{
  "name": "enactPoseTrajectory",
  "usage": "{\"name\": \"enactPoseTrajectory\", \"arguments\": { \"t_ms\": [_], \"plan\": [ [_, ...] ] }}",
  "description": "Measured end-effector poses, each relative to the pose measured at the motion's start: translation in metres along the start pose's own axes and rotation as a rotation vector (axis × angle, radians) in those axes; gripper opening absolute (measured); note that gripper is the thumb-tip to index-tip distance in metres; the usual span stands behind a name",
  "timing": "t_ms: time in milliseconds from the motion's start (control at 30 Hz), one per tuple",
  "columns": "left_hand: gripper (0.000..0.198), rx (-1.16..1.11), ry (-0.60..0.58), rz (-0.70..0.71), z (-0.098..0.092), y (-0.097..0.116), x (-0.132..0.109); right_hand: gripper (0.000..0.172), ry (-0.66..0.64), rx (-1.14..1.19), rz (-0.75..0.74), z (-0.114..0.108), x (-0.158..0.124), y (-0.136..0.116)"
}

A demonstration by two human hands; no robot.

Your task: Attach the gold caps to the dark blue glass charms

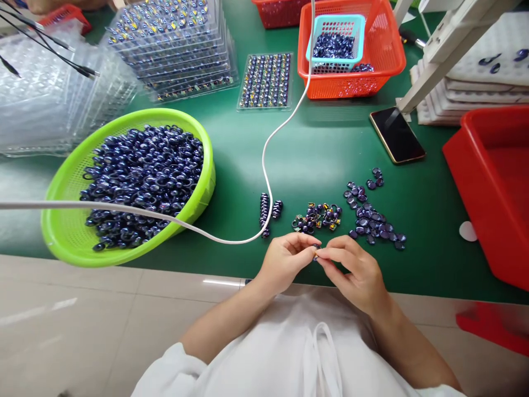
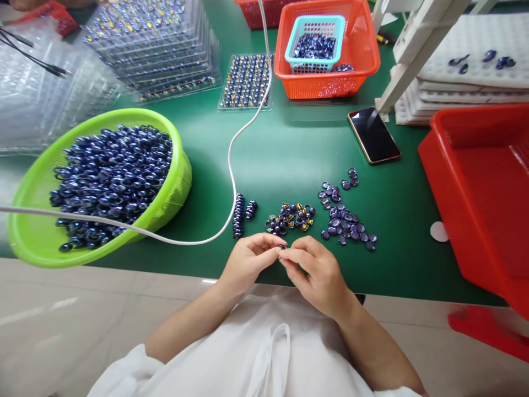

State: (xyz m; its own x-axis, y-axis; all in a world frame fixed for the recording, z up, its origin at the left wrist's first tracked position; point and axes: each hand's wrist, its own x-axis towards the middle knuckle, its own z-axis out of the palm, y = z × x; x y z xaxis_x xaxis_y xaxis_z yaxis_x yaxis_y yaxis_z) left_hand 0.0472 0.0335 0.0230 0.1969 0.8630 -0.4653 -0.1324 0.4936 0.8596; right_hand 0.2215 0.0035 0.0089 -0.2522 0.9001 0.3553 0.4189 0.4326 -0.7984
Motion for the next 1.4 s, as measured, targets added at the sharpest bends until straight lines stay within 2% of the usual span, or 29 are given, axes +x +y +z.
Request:
{"name": "enactPoseTrajectory", "arguments": {
  "t_ms": [100, 267, 433, 567, 667, 733, 800, 900, 1000, 1133, 1300, 1400],
  "plan": [
    [0.016, 0.055, -0.030, 0.025, 0.001, 0.000, -0.002, 0.022, 0.025, -0.015, 0.056, 0.002, 0.000, -0.003],
    [0.026, 0.179, -0.079, 0.090, -0.002, -0.005, -0.007, 0.006, 0.035, 0.091, 0.281, 0.000, 0.000, -0.003],
    [0.024, 0.319, -0.071, 0.244, -0.002, -0.011, -0.009, 0.014, -0.001, 0.264, 0.556, -0.005, 0.000, 0.001],
    [0.018, 0.308, -0.060, 0.244, 0.000, -0.010, -0.007, 0.019, -0.036, 0.340, 0.608, -0.009, 0.001, 0.002],
    [0.019, 0.176, -0.092, 0.141, -0.001, -0.006, -0.005, 0.016, -0.075, 0.343, 0.571, -0.011, 0.001, 0.002],
    [0.020, 0.073, -0.119, 0.064, -0.002, -0.002, -0.003, 0.011, -0.077, 0.306, 0.485, -0.013, 0.000, 0.003],
    [0.020, 0.004, -0.124, 0.001, -0.004, 0.001, -0.001, 0.016, -0.088, 0.237, 0.310, -0.016, -0.001, 0.004],
    [0.020, -0.067, -0.117, -0.078, -0.004, 0.002, 0.002, 0.039, -0.146, 0.063, -0.023, -0.021, -0.001, 0.005],
    [0.023, -0.111, -0.132, -0.133, -0.004, 0.002, 0.003, 0.040, -0.144, -0.152, -0.209, -0.023, -0.001, 0.006],
    [0.025, -0.097, -0.143, -0.103, -0.002, 0.004, 0.002, 0.039, -0.085, -0.170, -0.234, -0.020, -0.003, 0.008],
    [0.026, -0.019, -0.121, -0.012, -0.002, 0.007, -0.002, 0.045, 0.055, -0.128, -0.084, -0.015, -0.009, 0.007],
    [0.023, 0.022, -0.103, 0.016, -0.002, 0.006, -0.005, 0.043, 0.083, -0.153, -0.066, -0.013, -0.009, 0.005]
  ]
}}
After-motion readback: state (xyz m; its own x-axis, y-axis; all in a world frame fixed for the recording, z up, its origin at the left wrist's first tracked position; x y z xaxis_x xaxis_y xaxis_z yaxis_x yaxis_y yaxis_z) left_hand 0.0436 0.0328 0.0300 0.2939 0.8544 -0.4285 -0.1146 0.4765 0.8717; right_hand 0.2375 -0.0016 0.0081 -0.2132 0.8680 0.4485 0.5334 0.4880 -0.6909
